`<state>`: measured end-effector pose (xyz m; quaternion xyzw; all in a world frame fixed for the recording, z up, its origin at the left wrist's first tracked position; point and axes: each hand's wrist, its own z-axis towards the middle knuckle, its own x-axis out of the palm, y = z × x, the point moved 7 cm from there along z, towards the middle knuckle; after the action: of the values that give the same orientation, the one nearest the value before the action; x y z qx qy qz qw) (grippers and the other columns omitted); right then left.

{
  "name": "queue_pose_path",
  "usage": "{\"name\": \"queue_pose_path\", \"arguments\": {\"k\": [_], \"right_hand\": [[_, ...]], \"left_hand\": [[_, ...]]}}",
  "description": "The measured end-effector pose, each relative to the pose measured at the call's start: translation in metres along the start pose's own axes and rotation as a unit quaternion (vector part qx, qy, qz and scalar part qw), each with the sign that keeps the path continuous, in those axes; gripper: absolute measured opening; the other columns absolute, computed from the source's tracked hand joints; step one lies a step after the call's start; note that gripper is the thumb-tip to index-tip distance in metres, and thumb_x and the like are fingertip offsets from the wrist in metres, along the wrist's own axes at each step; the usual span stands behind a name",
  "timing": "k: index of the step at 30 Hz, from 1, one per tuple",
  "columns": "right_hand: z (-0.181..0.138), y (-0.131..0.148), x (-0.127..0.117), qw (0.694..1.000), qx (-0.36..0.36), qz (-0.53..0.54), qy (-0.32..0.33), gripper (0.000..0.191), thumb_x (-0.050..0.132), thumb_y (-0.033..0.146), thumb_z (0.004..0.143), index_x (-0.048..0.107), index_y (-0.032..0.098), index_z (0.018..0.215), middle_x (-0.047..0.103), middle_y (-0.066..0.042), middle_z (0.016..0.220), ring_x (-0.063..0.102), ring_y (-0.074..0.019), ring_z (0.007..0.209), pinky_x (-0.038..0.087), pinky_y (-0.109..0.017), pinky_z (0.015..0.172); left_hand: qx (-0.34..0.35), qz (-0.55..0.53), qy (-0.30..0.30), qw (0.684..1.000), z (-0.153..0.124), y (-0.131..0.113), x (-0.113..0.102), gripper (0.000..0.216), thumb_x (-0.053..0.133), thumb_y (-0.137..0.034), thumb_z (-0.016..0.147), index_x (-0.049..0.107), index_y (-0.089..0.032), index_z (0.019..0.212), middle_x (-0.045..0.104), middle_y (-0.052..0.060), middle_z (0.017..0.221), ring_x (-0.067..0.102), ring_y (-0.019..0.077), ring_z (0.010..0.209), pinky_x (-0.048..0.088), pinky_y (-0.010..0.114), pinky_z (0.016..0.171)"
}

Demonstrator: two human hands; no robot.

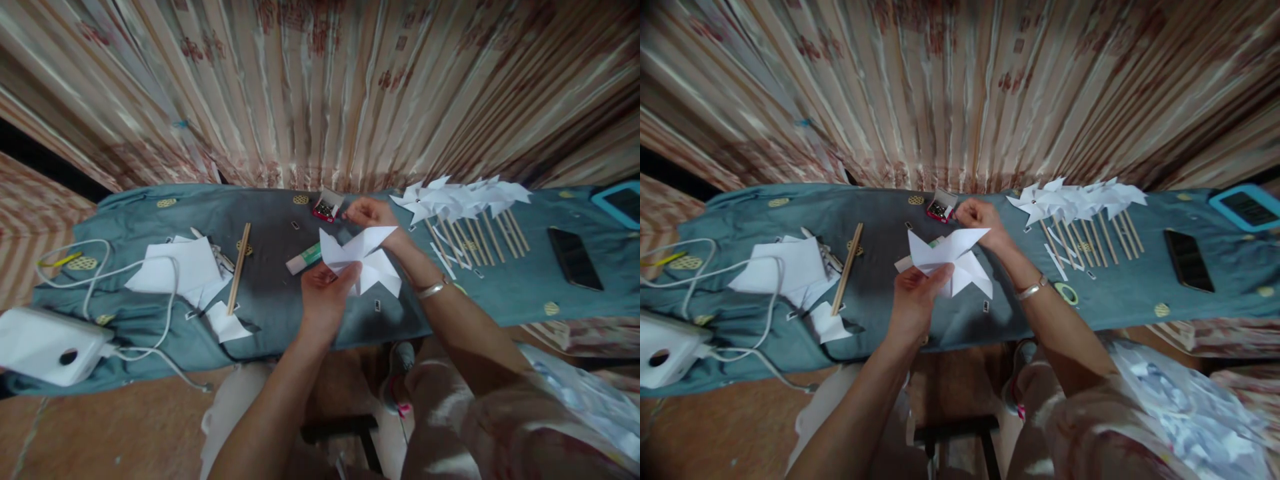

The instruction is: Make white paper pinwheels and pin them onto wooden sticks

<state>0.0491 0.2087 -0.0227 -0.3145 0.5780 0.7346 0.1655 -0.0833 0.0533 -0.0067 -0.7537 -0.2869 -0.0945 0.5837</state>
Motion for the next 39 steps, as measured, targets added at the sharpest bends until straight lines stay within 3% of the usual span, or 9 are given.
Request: {"name": "queue_pose_path", "arguments": {"k": [4,8,12,18,21,24,28,34,39], "right_hand": [[-0.067,-0.013,-0.019,0.998,-0.03,-0.046,-0.034,0.013,0.057,0.027,0.085,0.064,0.022,0.076,0.075,-0.008,0.102,0.069,-0.0251,0.105,0.051,-0.042,0.095],[-0.119,-0.025,-0.023,0.997,-0.034,-0.066,-0.002,0.009,0.057,0.026,0.086,0.066,0.025,0.082,0.067,-0.011,0.13,0.058,-0.0272,0.13,0.044,-0.048,0.107],[-0.143,-0.027,-0.023,0.997,-0.035,-0.067,0.031,0.011,0.056,0.027,0.088,0.066,0.024,0.085,0.062,-0.013,0.137,0.053,-0.0278,0.137,0.042,-0.051,0.11],[-0.151,-0.026,-0.031,0.99,-0.05,-0.121,0.054,0.015,0.054,0.024,0.089,0.068,0.022,0.086,0.052,-0.016,0.148,0.043,-0.0303,0.144,0.037,-0.053,0.115],[-0.154,-0.023,-0.041,0.99,-0.039,-0.133,0.036,0.014,0.055,0.025,0.089,0.069,0.023,0.089,0.061,-0.013,0.138,0.052,-0.0295,0.135,0.039,-0.05,0.113],[-0.155,-0.016,-0.047,0.99,-0.009,-0.14,0.012,0.019,0.051,0.027,0.093,0.069,0.026,0.092,0.075,-0.007,0.104,0.068,-0.0256,0.105,0.047,-0.043,0.1],[-0.155,-0.009,-0.044,0.985,0.032,-0.167,-0.007,0.016,0.058,0.033,0.092,0.072,0.027,0.087,0.072,-0.003,0.078,0.066,-0.0225,0.079,0.05,-0.034,0.078],[-0.151,-0.007,-0.026,0.97,0.021,-0.237,0.054,0.016,0.06,0.024,0.09,0.069,0.022,0.078,0.069,-0.004,0.072,0.064,-0.0226,0.077,0.044,-0.032,0.072],[-0.152,-0.004,-0.026,0.963,0.006,-0.26,0.064,0.014,0.059,0.018,0.089,0.066,0.02,0.076,0.067,-0.005,0.072,0.063,-0.0214,0.076,0.042,-0.03,0.072]], "left_hand": [[0.029,-0.013,-0.017,0.999,0.006,-0.008,-0.005,0.015,0.085,-0.025,0.054,0.075,-0.018,0.063,0.074,0.002,0.068,0.063,0.0126,0.059,0.048,0.024,0.06],[0.047,-0.011,-0.02,0.999,0.012,-0.005,-0.009,0.02,0.088,-0.027,0.052,0.076,-0.018,0.065,0.074,0.0,0.068,0.062,0.011,0.059,0.048,0.023,0.06],[0.079,0.006,-0.015,0.997,0.017,-0.004,-0.009,0.017,0.088,-0.025,0.055,0.076,-0.019,0.066,0.074,-0.001,0.069,0.062,0.0103,0.059,0.047,0.022,0.061],[0.1,0.026,-0.007,0.995,0.021,-0.002,-0.004,0.016,0.089,-0.027,0.057,0.076,-0.022,0.066,0.074,0.0,0.07,0.062,0.0113,0.061,0.049,0.023,0.06],[0.095,0.041,-0.022,0.994,0.022,0.0,-0.004,0.015,0.088,-0.026,0.06,0.074,-0.023,0.063,0.073,0.0,0.069,0.063,0.0132,0.064,0.05,0.025,0.061],[0.088,0.047,-0.032,0.994,0.023,0.002,-0.002,0.014,0.088,-0.024,0.061,0.075,-0.023,0.063,0.073,0.002,0.07,0.064,0.0136,0.065,0.051,0.025,0.062],[0.094,0.052,-0.012,0.994,0.023,0.005,0.005,0.012,0.088,-0.023,0.062,0.076,-0.022,0.063,0.074,0.001,0.07,0.063,0.013,0.062,0.05,0.025,0.061],[0.083,0.064,0.003,0.995,0.022,0.011,0.01,0.01,0.085,-0.019,0.058,0.076,-0.023,0.062,0.074,-0.001,0.066,0.061,0.0117,0.057,0.049,0.023,0.057],[0.087,0.07,0.009,0.994,0.022,0.011,0.01,0.007,0.081,-0.019,0.058,0.076,-0.021,0.062,0.073,-0.001,0.065,0.06,0.0111,0.056,0.048,0.022,0.056]]}}
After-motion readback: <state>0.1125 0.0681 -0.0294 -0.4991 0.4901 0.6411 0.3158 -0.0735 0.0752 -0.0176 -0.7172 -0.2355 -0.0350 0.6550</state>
